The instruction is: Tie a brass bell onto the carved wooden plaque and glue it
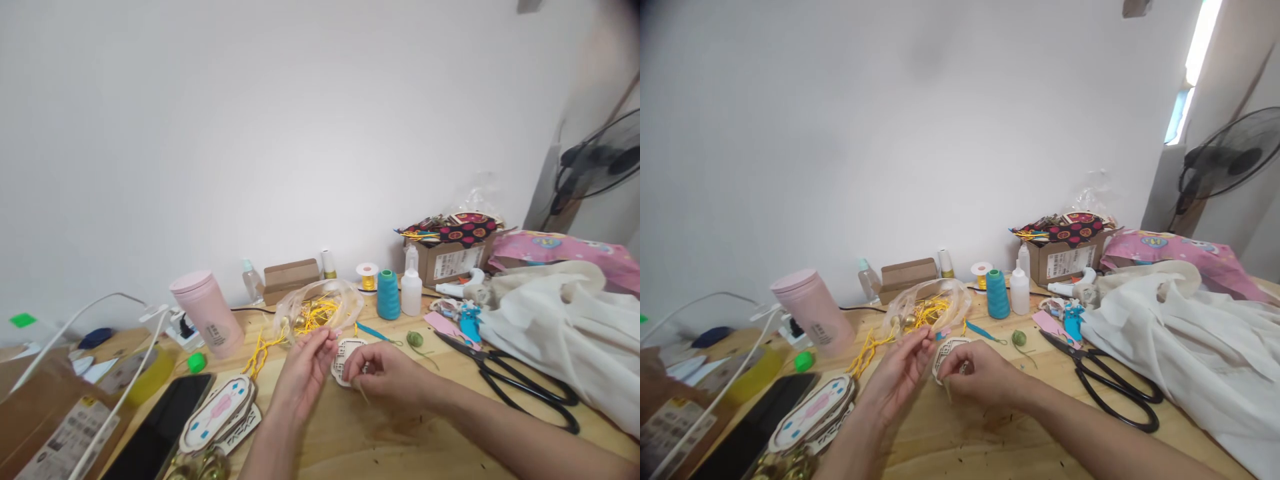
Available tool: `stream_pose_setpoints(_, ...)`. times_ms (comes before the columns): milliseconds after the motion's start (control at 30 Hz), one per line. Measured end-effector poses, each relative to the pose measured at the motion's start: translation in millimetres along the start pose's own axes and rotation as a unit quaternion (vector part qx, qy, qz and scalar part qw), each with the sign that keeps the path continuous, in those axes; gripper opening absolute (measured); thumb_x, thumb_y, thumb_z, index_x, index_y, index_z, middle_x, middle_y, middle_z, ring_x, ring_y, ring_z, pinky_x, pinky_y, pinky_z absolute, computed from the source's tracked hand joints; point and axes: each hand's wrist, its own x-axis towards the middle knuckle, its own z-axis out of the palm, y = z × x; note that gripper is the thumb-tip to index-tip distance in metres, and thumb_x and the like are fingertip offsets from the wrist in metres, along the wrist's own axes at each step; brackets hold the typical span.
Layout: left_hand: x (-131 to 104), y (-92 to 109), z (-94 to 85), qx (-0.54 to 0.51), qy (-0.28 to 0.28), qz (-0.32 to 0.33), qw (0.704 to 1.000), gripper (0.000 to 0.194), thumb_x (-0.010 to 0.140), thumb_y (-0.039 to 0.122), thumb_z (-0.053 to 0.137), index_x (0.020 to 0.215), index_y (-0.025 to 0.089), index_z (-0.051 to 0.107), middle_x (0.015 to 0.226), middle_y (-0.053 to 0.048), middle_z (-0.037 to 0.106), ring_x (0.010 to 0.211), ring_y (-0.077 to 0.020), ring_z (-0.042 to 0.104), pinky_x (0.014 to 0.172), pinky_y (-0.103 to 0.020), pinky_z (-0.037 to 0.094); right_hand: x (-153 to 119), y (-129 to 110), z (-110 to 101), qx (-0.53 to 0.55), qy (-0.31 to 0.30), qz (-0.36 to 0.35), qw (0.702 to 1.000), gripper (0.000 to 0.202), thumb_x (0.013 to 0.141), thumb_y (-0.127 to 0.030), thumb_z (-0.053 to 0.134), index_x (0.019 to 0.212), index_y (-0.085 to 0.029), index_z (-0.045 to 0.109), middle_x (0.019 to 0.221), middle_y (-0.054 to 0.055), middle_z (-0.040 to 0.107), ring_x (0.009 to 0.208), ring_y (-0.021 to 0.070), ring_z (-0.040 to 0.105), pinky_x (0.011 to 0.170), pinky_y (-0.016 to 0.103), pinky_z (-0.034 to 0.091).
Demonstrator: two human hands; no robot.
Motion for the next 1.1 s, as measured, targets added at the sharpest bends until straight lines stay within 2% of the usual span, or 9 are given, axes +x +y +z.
stream_pose_setpoints(100, 0.8, 1.1, -0.9, -0.038, -0.030, -0.058, 0.997, 0.017, 0.072, -0.001, 0.044, 0.072, 0.007, 0.059, 0.059, -0.002, 0.056, 0.043, -0.0025, 0.048, 0.044, -0.011, 0.045, 2.2, 1.1, -1.8, 0.156, 0.018, 0.091, 0.983, 0.006, 0.060, -0.014, 0.052, 0.063, -0.013, 0.058, 0.062, 0.000, 0.061, 0.049, 0.0066, 0.047, 0.045, 0.018, 0.034)
stream_pose_setpoints(200, 1.9, 1.6, -1.2, -0.049, -0.094, -0.092, 0.990, 0.020, 0.069, -0.001, 0.040, 0.071, 0.006, 0.059, 0.051, 0.002, 0.046, 0.037, -0.0011, 0.037, 0.034, -0.010, 0.034, 4.2, 3.3, -4.7, 0.219, 0.025, 0.129, 0.967, 0.006, 0.061, -0.017, 0.051, 0.060, -0.013, 0.055, 0.057, -0.001, 0.060, 0.041, 0.0047, 0.043, 0.040, 0.016, 0.029)
stream_pose_setpoints(300, 0.6, 1.7, 0.7, -0.030, -0.124, -0.101, 0.987, 0.018, 0.064, 0.005, 0.046, 0.074, 0.005, 0.061, 0.049, 0.004, 0.041, 0.039, -0.0022, 0.035, 0.035, -0.012, 0.031, 4.2, 5.4, -7.1, 0.264, 0.032, 0.144, 0.953, 0.007, 0.062, -0.020, 0.054, 0.062, -0.013, 0.053, 0.058, -0.001, 0.061, 0.040, 0.0040, 0.044, 0.040, 0.015, 0.030)
stream_pose_setpoints(433, -4.3, -1.3, 4.7, 0.107, -0.160, -0.019, 0.981, 0.029, 0.056, 0.007, 0.063, 0.085, 0.009, 0.064, 0.047, 0.006, 0.039, 0.043, -0.0035, 0.038, 0.043, -0.014, 0.034, 3.9, 7.4, -8.5, 0.284, 0.016, 0.152, 0.947, 0.009, 0.061, -0.021, 0.057, 0.064, -0.013, 0.055, 0.057, -0.001, 0.060, 0.042, 0.0034, 0.044, 0.042, 0.015, 0.031)
stream_pose_setpoints(500, -6.2, -4.7, 6.6, 0.206, -0.170, 0.031, 0.963, 0.033, 0.053, 0.009, 0.068, 0.086, 0.014, 0.066, 0.050, 0.006, 0.045, 0.048, -0.0056, 0.044, 0.048, -0.016, 0.037, 4.3, 8.6, -8.6, 0.286, 0.009, 0.144, 0.947, 0.009, 0.061, -0.021, 0.059, 0.063, -0.012, 0.055, 0.054, -0.003, 0.058, 0.042, 0.0031, 0.043, 0.042, 0.015, 0.029)
stream_pose_setpoints(633, -6.8, -11.9, 9.5, 0.330, -0.197, 0.081, 0.920, 0.021, 0.055, 0.016, 0.069, 0.076, 0.018, 0.069, 0.057, 0.000, 0.059, 0.057, -0.0127, 0.053, 0.054, -0.022, 0.040, 4.4, 9.1, -8.7, 0.283, 0.002, 0.138, 0.949, 0.006, 0.059, -0.017, 0.059, 0.063, -0.013, 0.056, 0.047, -0.006, 0.050, 0.041, 0.0032, 0.041, 0.043, 0.015, 0.028)
stream_pose_setpoints(733, -3.9, -14.2, 8.9, 0.357, -0.184, 0.116, 0.909, 0.012, 0.057, 0.020, 0.068, 0.068, 0.017, 0.070, 0.055, -0.002, 0.061, 0.052, -0.0133, 0.053, 0.051, -0.023, 0.040, 3.4, 5.6, -9.8, 0.280, 0.000, 0.135, 0.950, 0.007, 0.059, -0.017, 0.060, 0.060, -0.013, 0.054, 0.046, -0.006, 0.049, 0.041, 0.0034, 0.041, 0.043, 0.015, 0.027)
stream_pose_setpoints(867, 0.5, -12.2, 5.8, 0.351, -0.119, 0.155, 0.916, 0.011, 0.055, 0.025, 0.069, 0.059, 0.014, 0.068, 0.050, 0.000, 0.058, 0.047, -0.0100, 0.049, 0.049, -0.021, 0.038, 2.7, 1.2, -10.9, 0.268, -0.018, 0.128, 0.955, 0.010, 0.061, -0.020, 0.061, 0.063, -0.012, 0.056, 0.054, -0.003, 0.055, 0.042, 0.0032, 0.041, 0.042, 0.015, 0.028)
stream_pose_setpoints(1100, 1.1, -10.6, 5.8, 0.248, -0.097, 0.116, 0.957, 0.021, 0.052, 0.031, 0.072, 0.053, 0.012, 0.061, 0.046, 0.003, 0.053, 0.044, -0.0062, 0.042, 0.045, -0.017, 0.033, 6.7, 9.1, -4.5, 0.181, 0.041, 0.044, 0.982, 0.027, 0.066, -0.041, 0.059, 0.067, -0.014, 0.058, 0.045, -0.006, 0.048, 0.033, 0.0026, 0.032, 0.033, 0.016, 0.023)
